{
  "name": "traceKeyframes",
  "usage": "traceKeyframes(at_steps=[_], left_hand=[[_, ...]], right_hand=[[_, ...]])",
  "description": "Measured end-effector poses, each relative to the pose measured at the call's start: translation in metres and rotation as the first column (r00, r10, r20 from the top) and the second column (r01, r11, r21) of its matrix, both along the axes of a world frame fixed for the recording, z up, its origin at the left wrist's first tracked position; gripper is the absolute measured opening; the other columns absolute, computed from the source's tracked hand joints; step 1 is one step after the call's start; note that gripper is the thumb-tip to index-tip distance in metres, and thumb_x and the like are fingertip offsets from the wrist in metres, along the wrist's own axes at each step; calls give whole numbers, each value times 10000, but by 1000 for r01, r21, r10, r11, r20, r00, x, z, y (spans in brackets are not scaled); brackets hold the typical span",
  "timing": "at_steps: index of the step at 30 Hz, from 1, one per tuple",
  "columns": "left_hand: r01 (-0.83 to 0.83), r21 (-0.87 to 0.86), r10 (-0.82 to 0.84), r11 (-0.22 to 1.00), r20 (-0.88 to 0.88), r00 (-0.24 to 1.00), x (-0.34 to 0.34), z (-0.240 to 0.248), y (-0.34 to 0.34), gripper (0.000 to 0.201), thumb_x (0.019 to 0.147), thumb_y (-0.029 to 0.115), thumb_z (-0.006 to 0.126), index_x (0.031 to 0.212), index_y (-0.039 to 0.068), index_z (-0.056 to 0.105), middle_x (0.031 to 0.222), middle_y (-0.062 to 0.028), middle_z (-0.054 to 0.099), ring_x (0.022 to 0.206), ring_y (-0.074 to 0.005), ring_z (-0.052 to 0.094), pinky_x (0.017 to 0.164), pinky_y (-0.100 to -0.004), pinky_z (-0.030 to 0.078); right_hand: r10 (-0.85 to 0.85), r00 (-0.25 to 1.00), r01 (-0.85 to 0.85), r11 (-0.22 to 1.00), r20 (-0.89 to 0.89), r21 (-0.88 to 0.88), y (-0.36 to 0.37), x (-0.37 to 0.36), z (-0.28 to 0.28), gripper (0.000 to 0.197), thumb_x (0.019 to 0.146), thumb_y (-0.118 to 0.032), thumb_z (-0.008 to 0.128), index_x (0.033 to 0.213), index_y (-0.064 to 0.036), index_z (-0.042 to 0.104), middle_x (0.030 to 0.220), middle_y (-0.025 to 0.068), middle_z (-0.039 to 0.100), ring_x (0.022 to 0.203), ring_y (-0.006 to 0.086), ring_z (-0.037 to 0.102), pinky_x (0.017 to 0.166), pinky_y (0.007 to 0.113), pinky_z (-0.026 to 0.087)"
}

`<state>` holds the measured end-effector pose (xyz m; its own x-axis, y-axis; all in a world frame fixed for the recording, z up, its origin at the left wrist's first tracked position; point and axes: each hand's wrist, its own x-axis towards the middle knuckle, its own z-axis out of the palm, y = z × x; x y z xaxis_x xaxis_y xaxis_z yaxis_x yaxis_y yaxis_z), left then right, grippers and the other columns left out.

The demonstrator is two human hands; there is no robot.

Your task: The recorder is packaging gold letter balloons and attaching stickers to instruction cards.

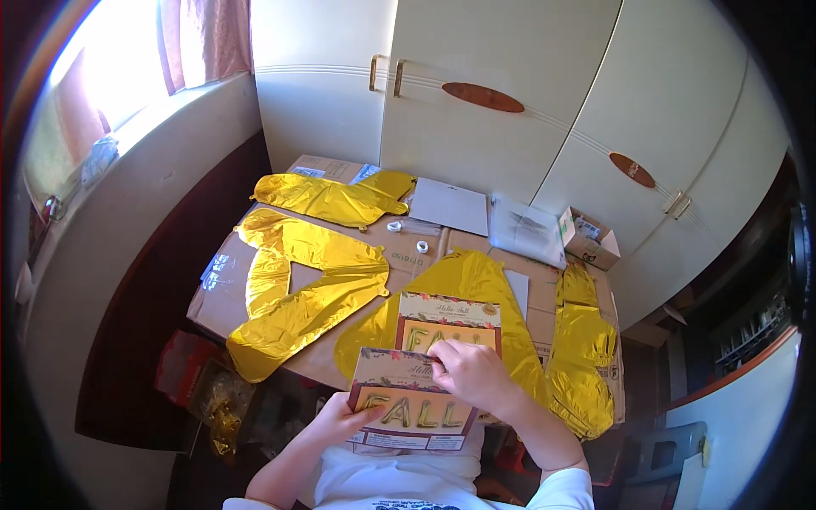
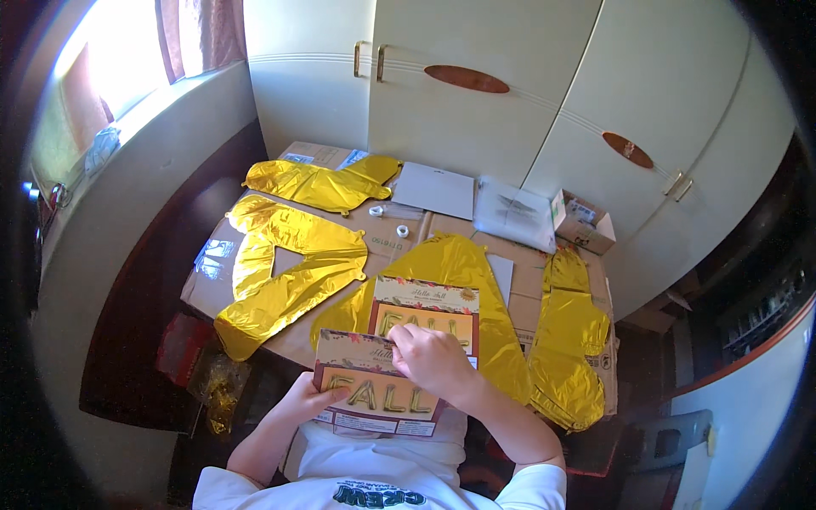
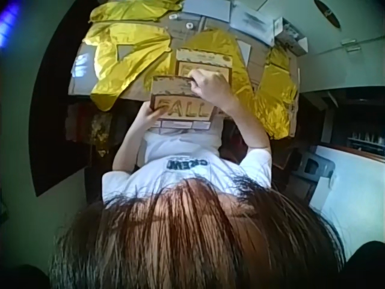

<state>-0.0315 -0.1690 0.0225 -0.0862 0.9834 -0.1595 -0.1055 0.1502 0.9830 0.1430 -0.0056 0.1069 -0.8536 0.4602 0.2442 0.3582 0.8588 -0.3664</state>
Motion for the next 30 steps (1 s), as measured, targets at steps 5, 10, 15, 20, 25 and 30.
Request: traceKeyframes(at_steps=[5, 10, 15, 20, 25, 30], left_hand=[[54, -8, -54, 999, -13, 998, -3, -2, -7, 253, 861, 128, 607, 1063, -25, 605, 941, -50, 650, 842, -88, 549, 759, -247, 459], [70, -32, -76, 997, -266, 961, -4, 10, -9, 241, 847, 144, 624, 1035, -6, 608, 852, -72, 665, 747, -78, 555, 680, -246, 469], [127, 5, -122, 992, -263, 957, -15, 5, -16, 249, 835, 163, 639, 1020, -2, 609, 794, -67, 658, 685, -79, 550, 628, -248, 462], [169, 128, -156, 977, -107, 982, -16, -6, -14, 253, 837, 169, 641, 1010, -15, 613, 719, -31, 637, 625, -81, 533, 579, -255, 454], [248, 46, -240, 968, -134, 962, -22, -10, -16, 268, 825, 171, 660, 1004, -23, 617, 760, -46, 644, 677, -61, 541, 602, -233, 452], [238, 117, -243, 964, 31, 970, -21, -12, -16, 282, 811, 135, 674, 1020, -45, 613, 831, -41, 654, 734, -50, 545, 635, -218, 462]], right_hand=[[103, 994, -106, 925, -27, -366, 10, 6, -2, 174, 743, -86, 601, 907, -56, 554, 749, 104, 640, 678, 273, 642, 609, 357, 521], [133, 991, -128, 954, -1, -272, 1, 8, 0, 192, 776, -93, 546, 961, -46, 527, 741, 169, 627, 670, 311, 630, 634, 389, 511], [228, 973, -202, 746, -42, -634, 6, 14, 8, 197, 800, -128, 583, 968, -27, 557, 797, 93, 623, 759, 195, 618, 698, 305, 487], [296, 955, -15, 106, 17, -994, 24, 19, 7, 227, 860, -183, 603, 1024, -29, 577, 894, -33, 578, 860, 63, 510, 785, 213, 415], [294, 950, -70, -127, -105, -989, 23, 20, 2, 250, 843, -144, 633, 1045, -12, 566, 907, -7, 585, 839, 57, 528, 746, 201, 439], [191, 957, -112, -453, -219, -884, 15, 20, -9, 267, 845, -157, 633, 1047, -3, 550, 920, 8, 586, 846, 64, 545, 737, 196, 454]])
